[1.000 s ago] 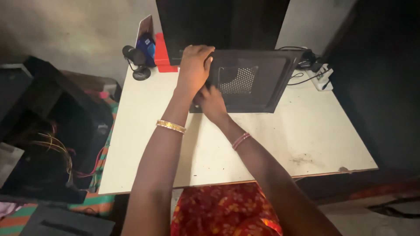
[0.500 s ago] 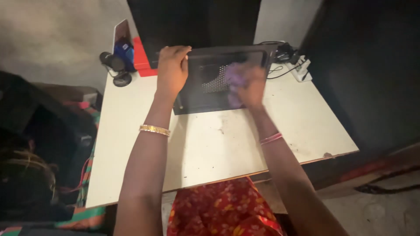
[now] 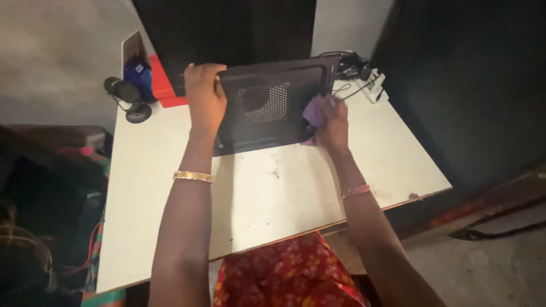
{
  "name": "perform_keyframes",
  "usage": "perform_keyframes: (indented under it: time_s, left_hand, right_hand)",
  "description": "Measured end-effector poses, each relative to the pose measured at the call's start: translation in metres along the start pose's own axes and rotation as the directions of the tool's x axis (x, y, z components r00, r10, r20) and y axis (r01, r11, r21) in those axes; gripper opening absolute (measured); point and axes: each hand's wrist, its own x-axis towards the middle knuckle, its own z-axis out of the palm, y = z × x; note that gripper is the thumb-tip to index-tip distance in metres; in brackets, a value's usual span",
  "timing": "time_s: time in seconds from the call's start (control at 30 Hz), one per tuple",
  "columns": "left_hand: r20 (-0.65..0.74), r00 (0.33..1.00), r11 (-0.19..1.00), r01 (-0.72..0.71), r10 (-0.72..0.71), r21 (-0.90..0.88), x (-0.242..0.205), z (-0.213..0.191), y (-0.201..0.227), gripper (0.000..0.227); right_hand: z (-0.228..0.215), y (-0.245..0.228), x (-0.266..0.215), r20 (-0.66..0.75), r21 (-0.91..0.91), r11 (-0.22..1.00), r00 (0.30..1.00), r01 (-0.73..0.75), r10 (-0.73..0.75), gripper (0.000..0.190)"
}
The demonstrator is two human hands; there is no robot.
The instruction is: The recorder cleans a black metal computer case panel or filter using a purple cloth on a desk.
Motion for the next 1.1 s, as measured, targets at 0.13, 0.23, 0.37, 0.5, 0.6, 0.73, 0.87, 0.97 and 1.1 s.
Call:
perform_keyframes:
  time_s: [0.13,0.23,0.37,0.5,0.6,0.73,0.87,0.97,1.1]
  left_hand:
    - [0.065,0.997,0.999,0.041,-0.041,0.005,-0.002,-0.005,0.002,0.04]
    - [0.034,0.999,1.0,0.013,-0.014,0.008,-0.004,-0.005,0.006,0.043]
    - [0.023,1.0,0.999,0.005,-0.006,0.049,-0.003,-0.006,0.005,0.044]
    - [0.054,0.998,0.999,0.027,-0.028,0.025,-0.008,-0.004,0.004,0.046]
    - [0.042,0.999,0.999,0.013,-0.015,0.052,-0.003,-0.002,0.006,0.045]
    - [0.071,0.997,0.998,0.036,-0.04,0.055,-0.004,-0.006,0.008,0.045]
    - [0.035,0.999,0.997,0.013,-0.016,0.08,-0.004,0.001,0.002,0.043]
    - [0.013,1.0,0.999,0.009,-0.009,0.038,-0.002,-0.002,0.0,0.037]
    - [0.019,1.0,1.0,-0.01,0.01,0.0,0.0,-0.006,0.005,0.024]
  right_hand:
    - [-0.019,-0.039,0.033,-0.238,0.119,0.963,0.948,0.242,-0.209,0.077]
    - [0.007,-0.002,0.03,-0.219,-0.16,0.899,0.873,0.408,-0.436,0.07]
    - [0.028,0.01,-0.03,0.09,0.268,0.947,0.984,-0.175,0.157,0.054]
    - [0.013,0.014,-0.028,0.321,0.015,0.995,0.942,-0.102,0.092,0.055]
    - [0.013,0.024,-0.001,0.136,0.197,0.978,0.99,-0.073,0.047,0.043]
    - [0.033,-0.02,0.029,-0.324,0.184,0.959,0.935,0.215,-0.147,0.07]
    - [0.123,-0.087,0.011,-0.231,0.072,0.912,0.896,0.404,-0.378,0.085]
    - [0.176,-0.121,-0.014,-0.116,0.815,0.515,0.945,0.267,-0.306,0.051]
    - [0.188,-0.075,-0.027,0.309,-0.059,0.718,0.696,0.694,-0.648,0.046]
